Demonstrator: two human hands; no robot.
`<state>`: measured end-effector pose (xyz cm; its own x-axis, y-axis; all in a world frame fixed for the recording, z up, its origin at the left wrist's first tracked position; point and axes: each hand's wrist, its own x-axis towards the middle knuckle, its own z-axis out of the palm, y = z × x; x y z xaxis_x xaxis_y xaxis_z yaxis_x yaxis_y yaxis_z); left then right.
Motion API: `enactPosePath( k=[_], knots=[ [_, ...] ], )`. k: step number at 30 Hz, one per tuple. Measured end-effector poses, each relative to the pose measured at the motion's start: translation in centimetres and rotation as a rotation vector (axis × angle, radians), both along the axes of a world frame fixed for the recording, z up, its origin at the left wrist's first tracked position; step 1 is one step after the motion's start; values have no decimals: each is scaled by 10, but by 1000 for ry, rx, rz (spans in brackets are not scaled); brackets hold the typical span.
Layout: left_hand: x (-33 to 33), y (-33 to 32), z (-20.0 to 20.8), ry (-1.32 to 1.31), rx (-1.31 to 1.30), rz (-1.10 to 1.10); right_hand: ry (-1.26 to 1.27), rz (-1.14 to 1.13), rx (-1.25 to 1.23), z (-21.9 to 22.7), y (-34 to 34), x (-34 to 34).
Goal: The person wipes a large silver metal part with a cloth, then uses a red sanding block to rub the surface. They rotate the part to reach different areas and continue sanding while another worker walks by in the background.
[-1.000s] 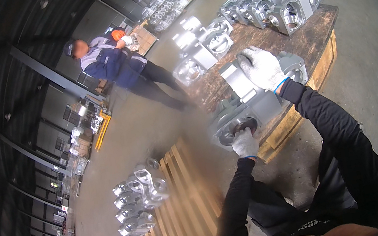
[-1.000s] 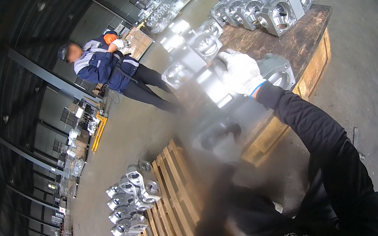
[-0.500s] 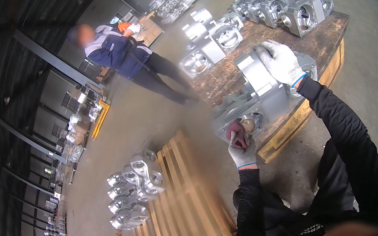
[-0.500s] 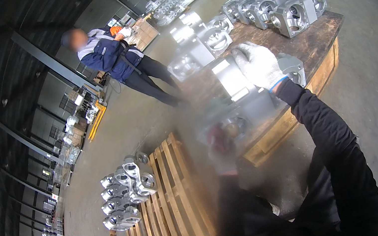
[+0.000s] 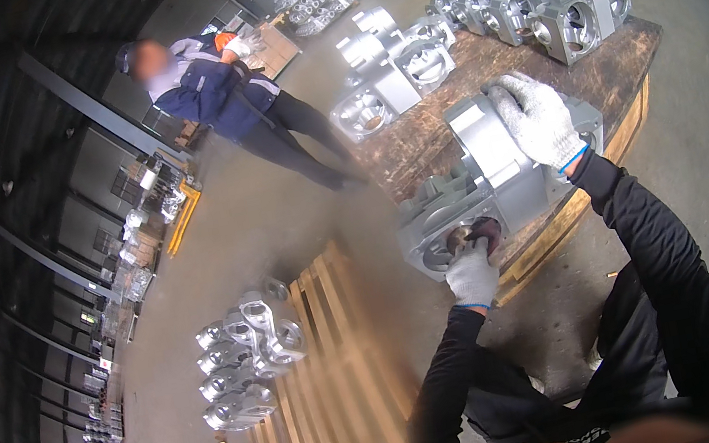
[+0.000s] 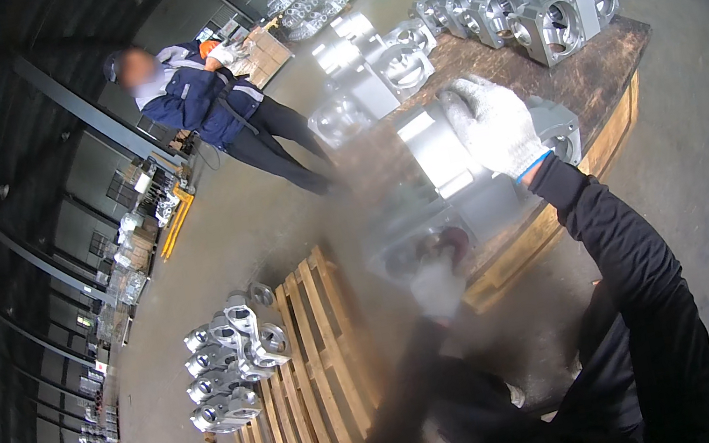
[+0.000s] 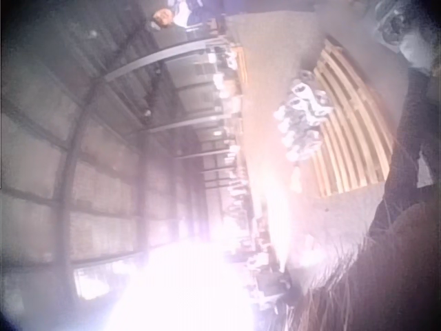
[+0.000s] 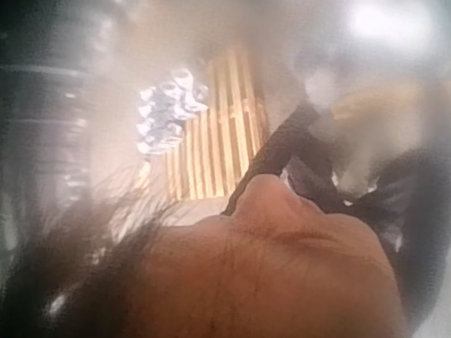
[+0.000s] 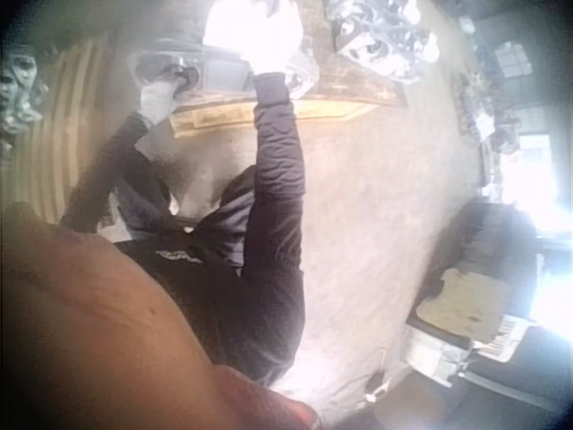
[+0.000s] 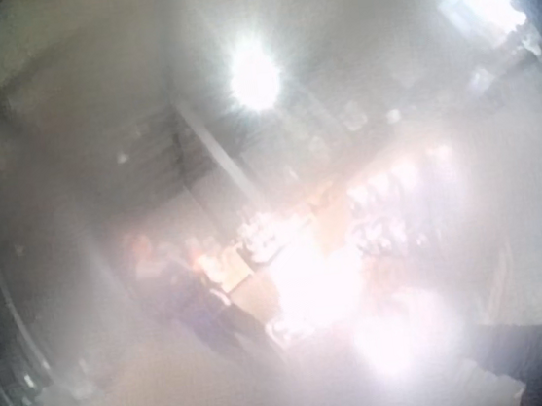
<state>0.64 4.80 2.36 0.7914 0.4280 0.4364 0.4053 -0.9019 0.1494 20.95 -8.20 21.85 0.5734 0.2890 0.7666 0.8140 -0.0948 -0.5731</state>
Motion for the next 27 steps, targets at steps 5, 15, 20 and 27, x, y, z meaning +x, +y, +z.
enactPosePath(
  k=[5,15,20,27],
  knots=[
    [6,-3,4,-35,-27,21,17,-4,1,-3,2,2],
    [-11,20,14,-1189,-1971,-425,52,47,-25,-3,1,6],
    [-20,15,11,-1297,-2031,-259,36,25,-30,-3,1,5],
    [15,3,18,-1253,-1950,-423,32,23,13,-3,3,2]
  ],
)
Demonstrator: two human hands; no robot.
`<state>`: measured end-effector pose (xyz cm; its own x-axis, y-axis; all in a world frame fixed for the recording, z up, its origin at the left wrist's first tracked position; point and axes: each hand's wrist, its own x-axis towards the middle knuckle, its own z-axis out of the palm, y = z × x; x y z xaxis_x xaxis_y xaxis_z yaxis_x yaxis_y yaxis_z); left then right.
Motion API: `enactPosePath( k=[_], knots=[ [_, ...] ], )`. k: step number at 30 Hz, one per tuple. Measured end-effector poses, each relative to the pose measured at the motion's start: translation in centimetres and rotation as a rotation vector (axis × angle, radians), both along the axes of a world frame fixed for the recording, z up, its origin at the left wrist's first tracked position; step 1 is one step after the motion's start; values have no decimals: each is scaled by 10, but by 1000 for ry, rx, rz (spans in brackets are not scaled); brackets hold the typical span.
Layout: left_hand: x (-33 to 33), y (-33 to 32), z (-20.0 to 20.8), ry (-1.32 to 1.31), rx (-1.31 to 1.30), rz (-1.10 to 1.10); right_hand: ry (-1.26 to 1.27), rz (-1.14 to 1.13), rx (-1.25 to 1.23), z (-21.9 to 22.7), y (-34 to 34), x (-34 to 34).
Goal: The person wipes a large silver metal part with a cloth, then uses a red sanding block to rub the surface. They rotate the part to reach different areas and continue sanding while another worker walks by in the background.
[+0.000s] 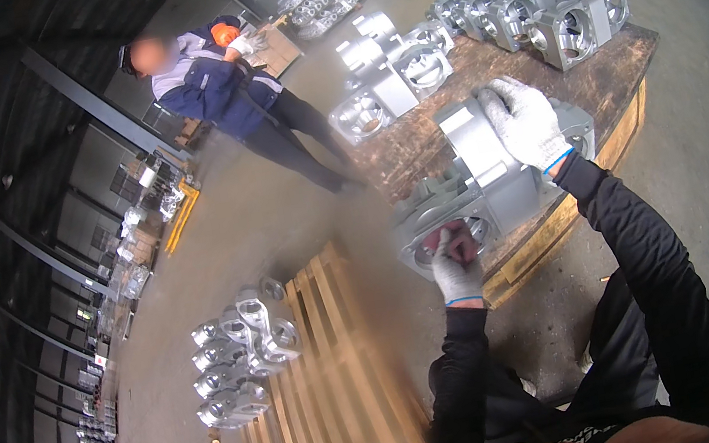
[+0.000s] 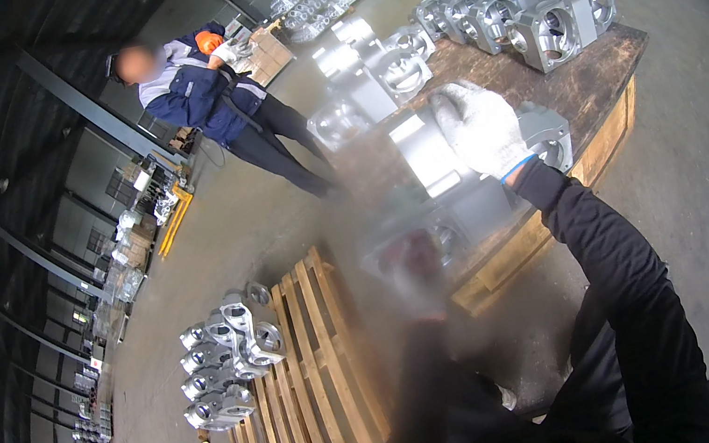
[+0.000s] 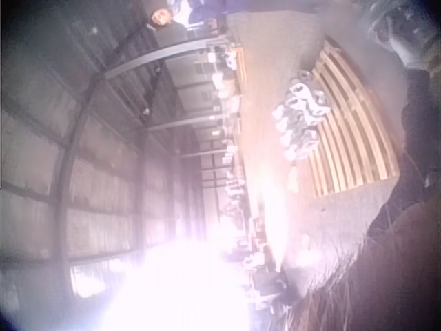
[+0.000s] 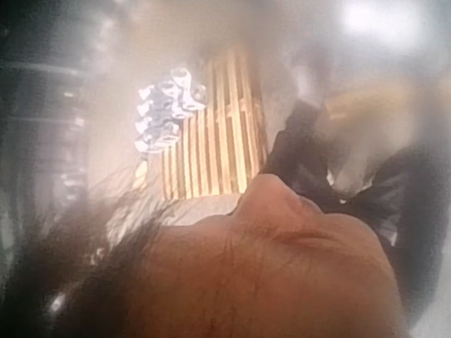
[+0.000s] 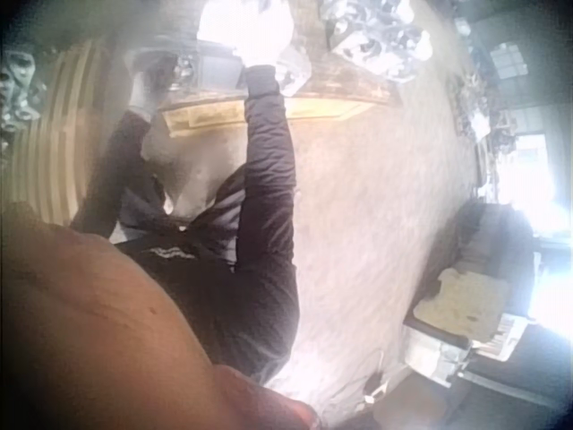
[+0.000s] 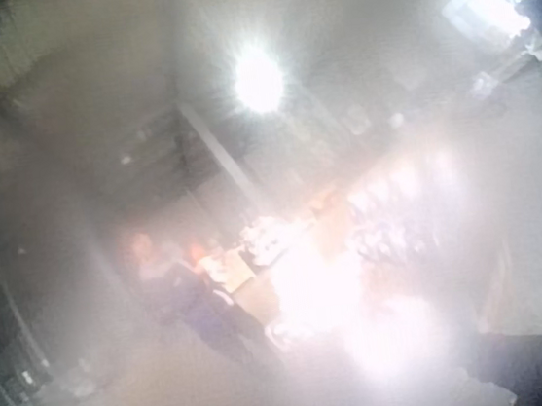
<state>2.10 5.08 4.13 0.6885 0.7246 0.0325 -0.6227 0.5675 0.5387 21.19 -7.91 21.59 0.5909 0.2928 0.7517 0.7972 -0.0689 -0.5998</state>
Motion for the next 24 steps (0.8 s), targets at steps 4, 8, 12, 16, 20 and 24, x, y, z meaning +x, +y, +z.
enactPosePath(
  k=[4,8,12,16,20,24],
  knots=[
    [16,-11,-13,384,221,141,4,16,38,1,0,-2],
    [11,-12,-19,644,826,253,8,1,21,0,1,-1],
    [-3,-11,-17,1067,1546,445,-12,-28,6,-2,1,1],
    [-12,-15,-20,1170,1874,500,52,20,-33,-2,-1,2],
    [-9,-19,-23,1231,1898,537,-32,-46,-20,-1,0,1],
    [-11,-7,-22,1178,1944,583,-15,-16,-3,2,-1,-1]
  ],
)
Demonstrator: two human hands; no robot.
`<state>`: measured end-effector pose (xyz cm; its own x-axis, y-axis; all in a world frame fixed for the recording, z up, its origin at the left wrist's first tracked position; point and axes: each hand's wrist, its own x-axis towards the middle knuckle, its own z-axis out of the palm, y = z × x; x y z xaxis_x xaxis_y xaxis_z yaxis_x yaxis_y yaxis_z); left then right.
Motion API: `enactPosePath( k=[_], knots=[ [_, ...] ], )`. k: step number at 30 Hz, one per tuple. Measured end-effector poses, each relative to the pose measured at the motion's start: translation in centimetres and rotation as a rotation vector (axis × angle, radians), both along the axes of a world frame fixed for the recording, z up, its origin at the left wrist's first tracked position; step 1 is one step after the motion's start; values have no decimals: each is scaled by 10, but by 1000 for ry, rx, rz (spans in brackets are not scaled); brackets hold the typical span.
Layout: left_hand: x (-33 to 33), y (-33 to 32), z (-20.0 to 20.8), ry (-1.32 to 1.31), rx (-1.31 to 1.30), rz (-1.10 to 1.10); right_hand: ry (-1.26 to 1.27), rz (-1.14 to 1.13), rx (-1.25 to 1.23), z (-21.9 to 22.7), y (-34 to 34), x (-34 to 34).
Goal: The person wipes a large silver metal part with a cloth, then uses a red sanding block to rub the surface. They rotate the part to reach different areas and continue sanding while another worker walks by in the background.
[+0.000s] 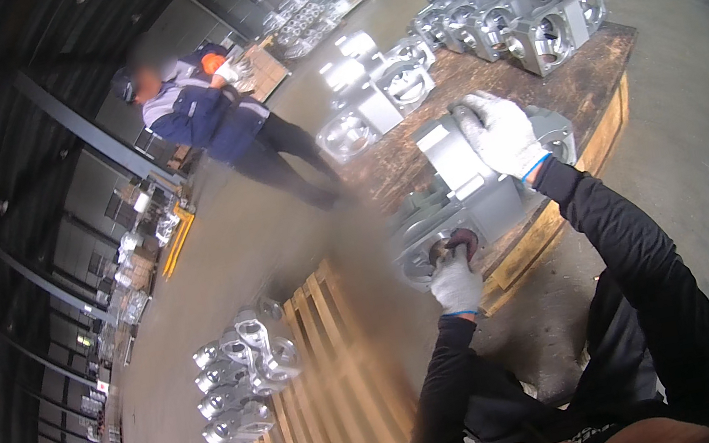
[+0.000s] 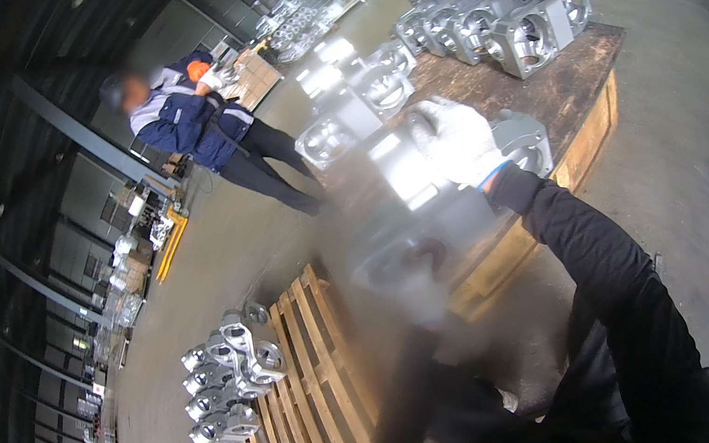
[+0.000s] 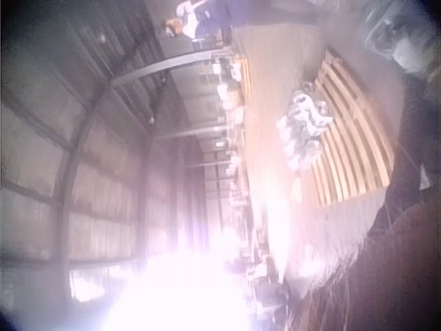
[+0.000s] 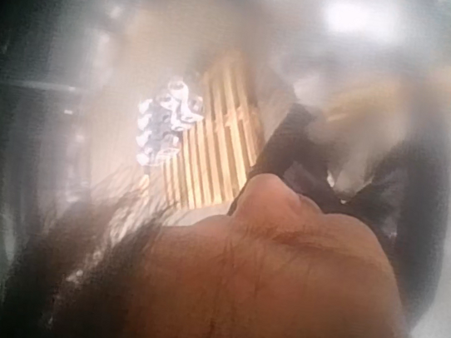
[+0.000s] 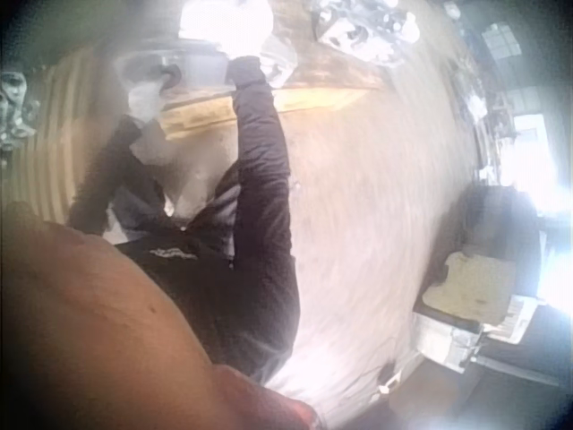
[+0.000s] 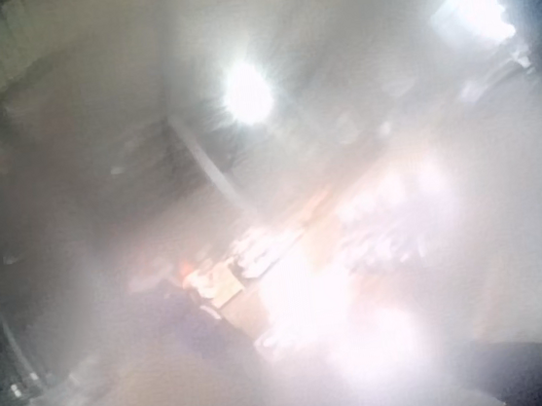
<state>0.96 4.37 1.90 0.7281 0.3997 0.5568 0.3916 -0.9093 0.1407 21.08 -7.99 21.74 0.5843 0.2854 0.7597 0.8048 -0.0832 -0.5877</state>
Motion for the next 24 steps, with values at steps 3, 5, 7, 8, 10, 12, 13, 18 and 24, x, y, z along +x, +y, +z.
enactPosePath(
  k=[3,5,7,8,10,12,13,18,24],
  knots=[
    [-14,17,-12,152,1,101,18,3,-13,-1,-2,-2],
    [-19,34,-26,149,100,125,25,-7,-30,-1,-3,-1],
    [-13,39,-46,212,-34,254,39,8,-20,-1,-2,-1],
    [-8,41,-54,257,75,295,41,9,-17,-2,-1,-1],
    [-5,41,-60,240,151,238,51,16,-10,-2,0,-1],
    [-6,34,-56,139,114,90,-7,-7,35,-3,1,-1],
    [-7,31,-49,103,114,39,0,-15,17,-3,1,-2],
    [-14,9,-9,-18,222,17,52,13,57,0,-1,-6],
    [-12,3,0,0,144,53,29,-7,51,2,0,-5]
  ],
)
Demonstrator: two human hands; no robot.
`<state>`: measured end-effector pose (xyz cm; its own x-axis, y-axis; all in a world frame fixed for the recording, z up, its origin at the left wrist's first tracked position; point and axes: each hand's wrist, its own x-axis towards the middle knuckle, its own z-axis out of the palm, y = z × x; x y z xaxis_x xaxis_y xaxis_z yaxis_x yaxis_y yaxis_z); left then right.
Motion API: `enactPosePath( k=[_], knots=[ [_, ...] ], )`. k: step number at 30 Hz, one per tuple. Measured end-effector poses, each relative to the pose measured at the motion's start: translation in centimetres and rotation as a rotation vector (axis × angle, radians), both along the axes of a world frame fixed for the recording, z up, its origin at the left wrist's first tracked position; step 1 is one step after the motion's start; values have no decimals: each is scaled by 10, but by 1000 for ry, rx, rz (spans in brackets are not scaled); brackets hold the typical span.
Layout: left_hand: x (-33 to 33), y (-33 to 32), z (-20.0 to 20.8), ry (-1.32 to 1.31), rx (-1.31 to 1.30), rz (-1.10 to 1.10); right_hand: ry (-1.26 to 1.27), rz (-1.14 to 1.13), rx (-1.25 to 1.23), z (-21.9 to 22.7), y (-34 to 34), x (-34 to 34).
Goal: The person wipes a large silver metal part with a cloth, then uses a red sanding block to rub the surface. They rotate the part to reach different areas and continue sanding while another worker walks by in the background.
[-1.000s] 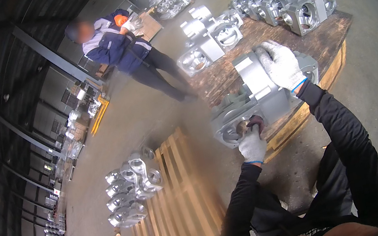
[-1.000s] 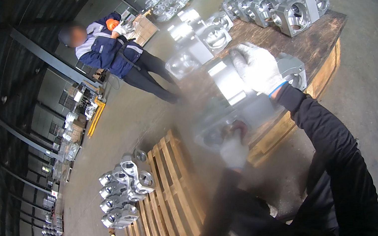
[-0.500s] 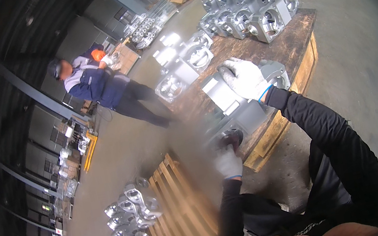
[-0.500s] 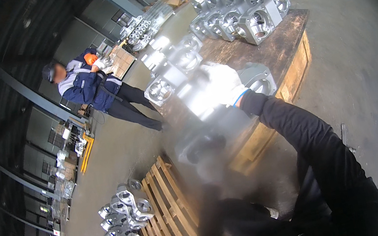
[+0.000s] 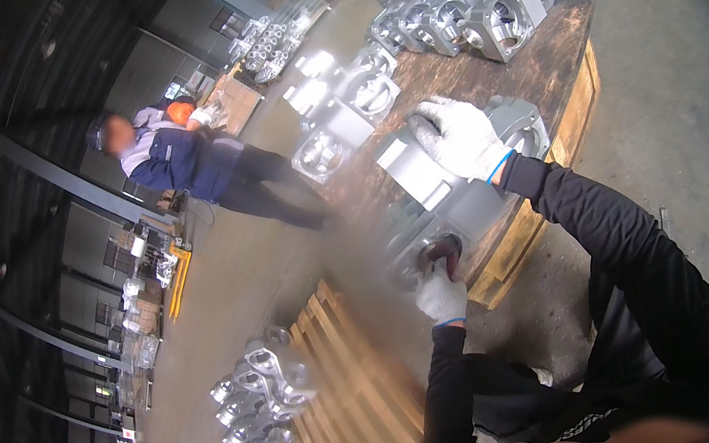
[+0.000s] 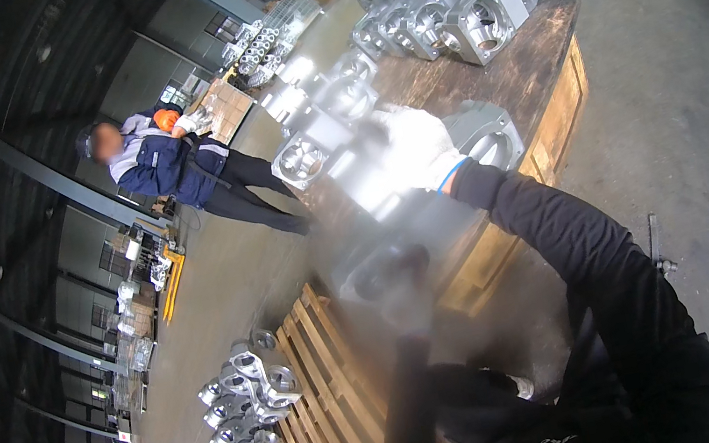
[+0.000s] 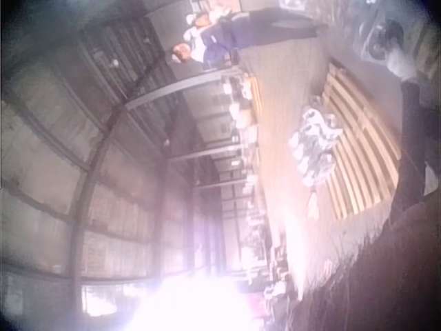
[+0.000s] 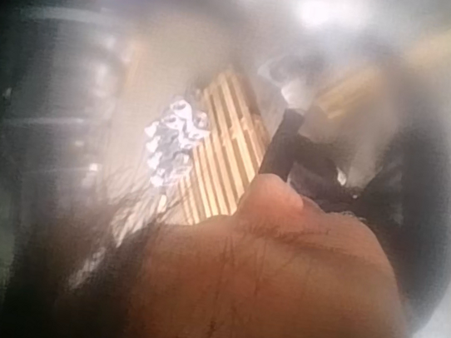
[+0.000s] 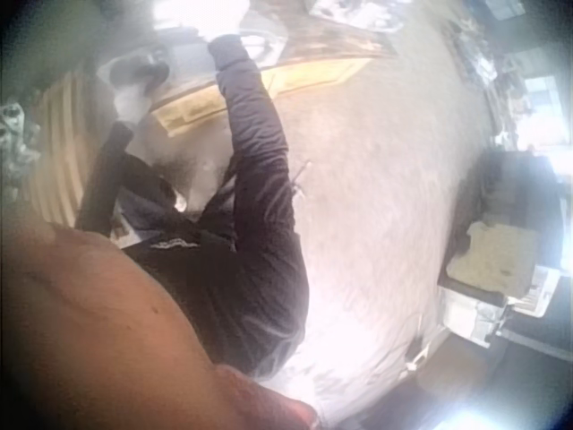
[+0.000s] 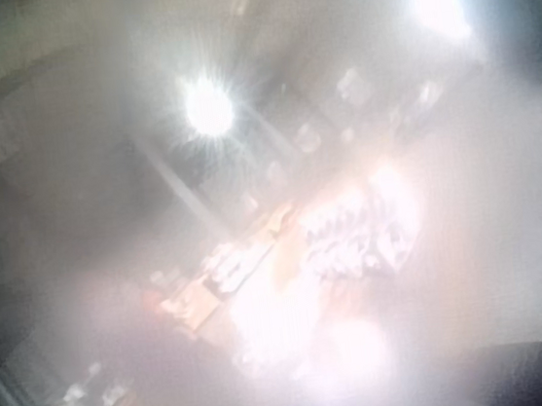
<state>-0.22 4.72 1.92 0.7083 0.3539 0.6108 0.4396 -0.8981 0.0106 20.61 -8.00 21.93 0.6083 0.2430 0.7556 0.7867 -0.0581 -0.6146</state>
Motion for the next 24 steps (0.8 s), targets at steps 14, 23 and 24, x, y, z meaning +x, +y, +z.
enactPosePath(
  k=[14,23,24],
  knots=[
    [24,-5,14,-398,-1220,-186,11,11,-11,-5,3,4],
    [-5,8,21,-1065,-2224,-644,30,28,-39,-3,0,6],
    [-7,10,15,-1087,-2259,-654,33,36,-48,-3,-1,6]
  ],
)
